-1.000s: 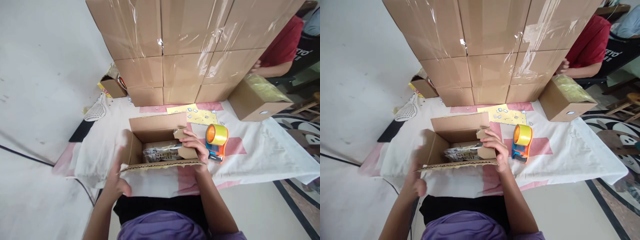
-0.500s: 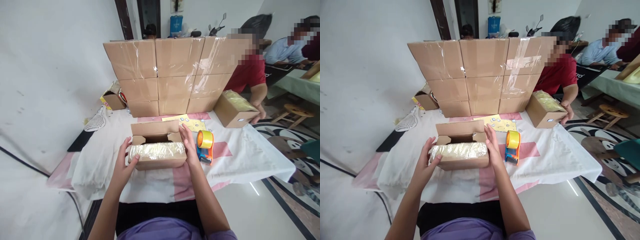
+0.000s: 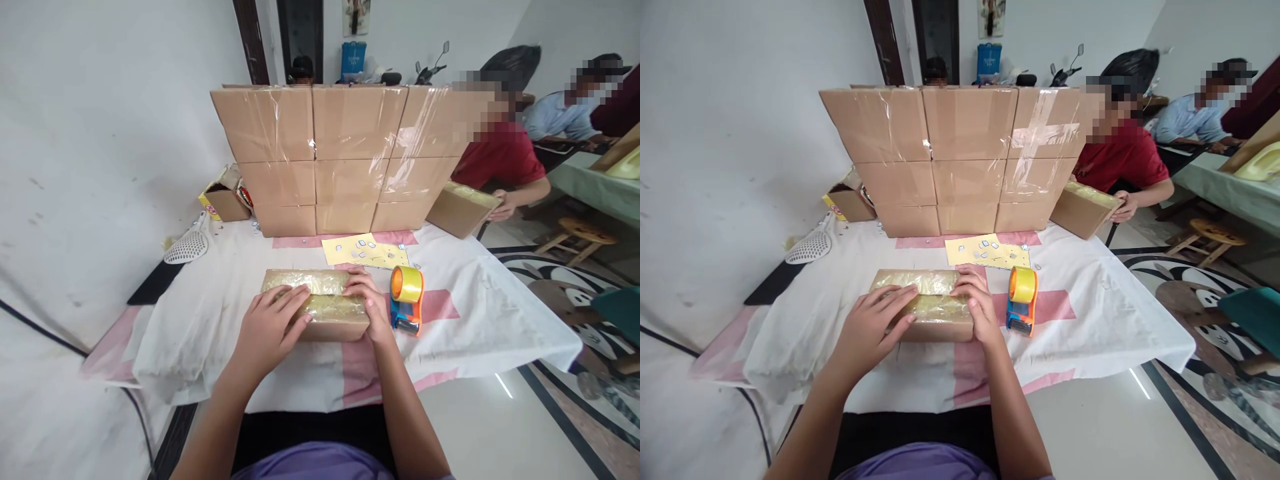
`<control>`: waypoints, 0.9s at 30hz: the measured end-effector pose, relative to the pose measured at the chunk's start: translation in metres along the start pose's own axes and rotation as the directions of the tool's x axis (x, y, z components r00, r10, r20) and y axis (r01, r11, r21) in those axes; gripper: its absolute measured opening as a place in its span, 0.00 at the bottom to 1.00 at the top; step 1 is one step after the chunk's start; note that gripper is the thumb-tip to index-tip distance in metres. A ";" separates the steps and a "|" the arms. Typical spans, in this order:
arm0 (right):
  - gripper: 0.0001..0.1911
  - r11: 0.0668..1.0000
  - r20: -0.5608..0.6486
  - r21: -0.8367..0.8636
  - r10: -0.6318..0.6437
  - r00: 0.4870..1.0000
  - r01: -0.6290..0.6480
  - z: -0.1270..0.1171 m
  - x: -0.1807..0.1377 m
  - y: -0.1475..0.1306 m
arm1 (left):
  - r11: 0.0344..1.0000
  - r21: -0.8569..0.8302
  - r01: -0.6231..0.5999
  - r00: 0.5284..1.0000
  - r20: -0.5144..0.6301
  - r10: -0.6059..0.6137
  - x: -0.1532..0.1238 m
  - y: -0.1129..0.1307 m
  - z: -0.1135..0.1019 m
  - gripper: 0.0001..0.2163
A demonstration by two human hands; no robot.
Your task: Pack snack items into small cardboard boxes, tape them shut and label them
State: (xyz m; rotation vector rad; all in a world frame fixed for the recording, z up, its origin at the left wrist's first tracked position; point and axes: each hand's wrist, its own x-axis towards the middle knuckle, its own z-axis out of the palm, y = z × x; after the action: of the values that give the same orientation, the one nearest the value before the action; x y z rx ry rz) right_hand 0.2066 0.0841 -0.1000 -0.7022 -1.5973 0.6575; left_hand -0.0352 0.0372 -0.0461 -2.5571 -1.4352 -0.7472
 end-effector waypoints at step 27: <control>0.30 0.884 -0.712 -0.073 0.278 0.645 -0.461 -0.114 -0.047 0.028 | 0.959 0.219 -0.180 0.937 -0.259 0.235 0.026 -0.059 0.052 0.25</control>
State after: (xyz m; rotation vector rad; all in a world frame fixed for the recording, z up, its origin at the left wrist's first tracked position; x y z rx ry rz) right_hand 0.3266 0.0709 -0.1368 -1.3217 -0.8310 0.4022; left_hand -0.0543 0.1068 -0.0871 -2.2973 -1.0712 -0.8516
